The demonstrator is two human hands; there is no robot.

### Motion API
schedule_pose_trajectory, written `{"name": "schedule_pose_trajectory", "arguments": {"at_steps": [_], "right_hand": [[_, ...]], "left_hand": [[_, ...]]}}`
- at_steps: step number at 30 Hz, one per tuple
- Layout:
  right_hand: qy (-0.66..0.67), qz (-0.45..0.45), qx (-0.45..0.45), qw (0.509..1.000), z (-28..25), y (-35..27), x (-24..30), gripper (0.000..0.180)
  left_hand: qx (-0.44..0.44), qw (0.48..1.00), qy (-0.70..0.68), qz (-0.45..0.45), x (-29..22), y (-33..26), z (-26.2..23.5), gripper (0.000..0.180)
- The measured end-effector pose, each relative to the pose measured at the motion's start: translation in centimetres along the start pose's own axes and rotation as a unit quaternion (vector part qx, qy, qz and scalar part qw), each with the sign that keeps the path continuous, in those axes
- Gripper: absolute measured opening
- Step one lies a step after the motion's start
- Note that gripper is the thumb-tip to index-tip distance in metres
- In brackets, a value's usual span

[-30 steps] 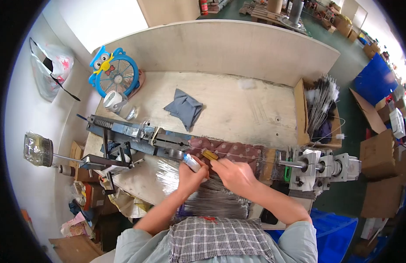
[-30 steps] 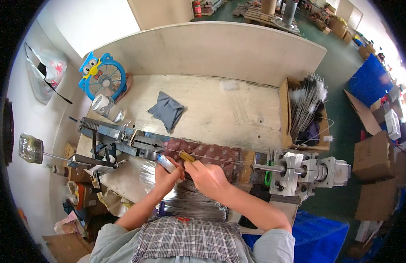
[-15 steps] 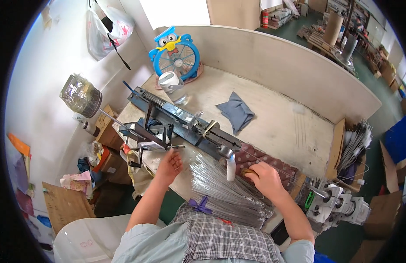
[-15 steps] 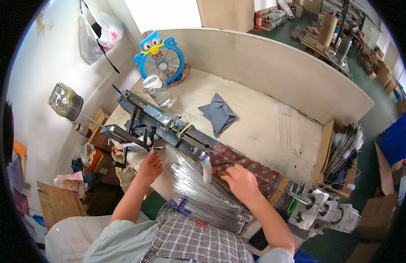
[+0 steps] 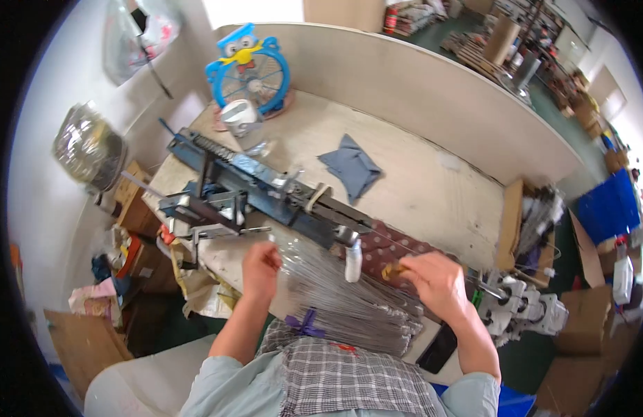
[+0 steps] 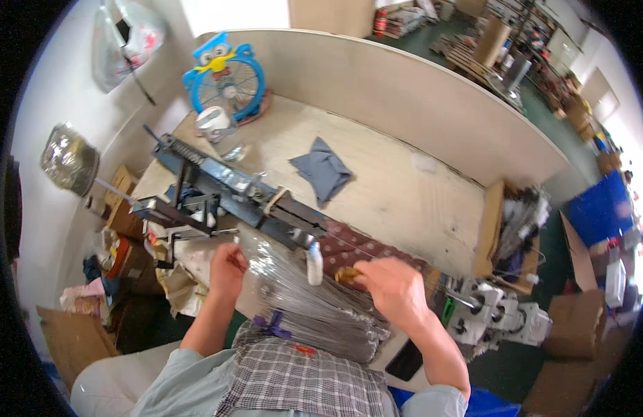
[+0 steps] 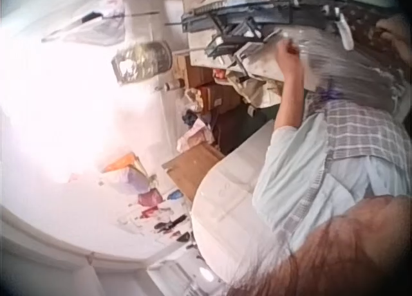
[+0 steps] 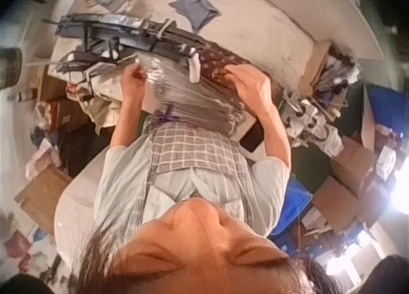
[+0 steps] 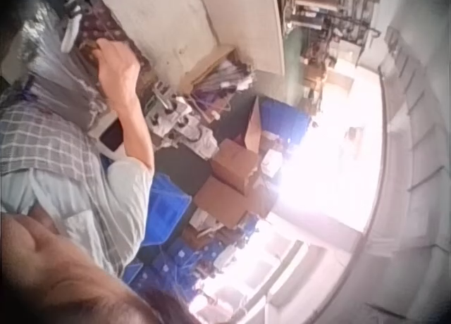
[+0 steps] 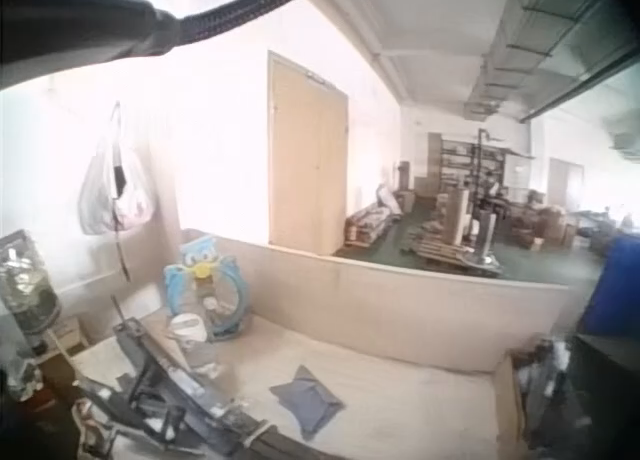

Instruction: The person is using a specialized machine to wrap and assemble small cleaning brushes by feeding material onto a rotating core.

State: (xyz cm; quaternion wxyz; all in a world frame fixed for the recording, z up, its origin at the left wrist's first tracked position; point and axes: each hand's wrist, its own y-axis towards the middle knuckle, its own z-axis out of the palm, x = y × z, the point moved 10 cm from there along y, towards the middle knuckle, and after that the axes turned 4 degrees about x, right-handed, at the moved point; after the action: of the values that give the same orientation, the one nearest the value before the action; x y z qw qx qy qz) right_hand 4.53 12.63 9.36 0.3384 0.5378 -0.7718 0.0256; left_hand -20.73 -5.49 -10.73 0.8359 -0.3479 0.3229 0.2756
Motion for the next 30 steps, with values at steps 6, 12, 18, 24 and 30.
{"name": "schedule_pose_trajectory", "arguments": {"at_steps": [6,12,18,24,30], "right_hand": [[0.146,0.223,-0.028,0.964,-1.4,-0.5,-6.8,0.015],[0.102,0.181,-0.056,0.977,-3.0,-3.1,-6.7,0.017],[0.135,0.144,-0.050,0.979,-3.4,-3.9,-6.8,0.018],[-0.012,0.026,-0.064,0.998,-4.2,-2.1,-3.8,0.015],[-0.113,0.022,-0.110,0.987,-0.7,2.9,-2.4,0.012]], "left_hand": [[0.212,0.968,0.060,-0.116,8.3,-7.0,17.5,0.016],[0.277,0.950,0.131,-0.062,10.5,-6.4,21.7,0.018],[0.314,0.935,0.167,-0.013,10.8,-6.6,23.4,0.016],[0.219,0.961,0.172,0.004,8.1,-5.5,20.6,0.015],[0.186,0.977,0.082,-0.069,7.5,-5.4,19.6,0.015]]}}
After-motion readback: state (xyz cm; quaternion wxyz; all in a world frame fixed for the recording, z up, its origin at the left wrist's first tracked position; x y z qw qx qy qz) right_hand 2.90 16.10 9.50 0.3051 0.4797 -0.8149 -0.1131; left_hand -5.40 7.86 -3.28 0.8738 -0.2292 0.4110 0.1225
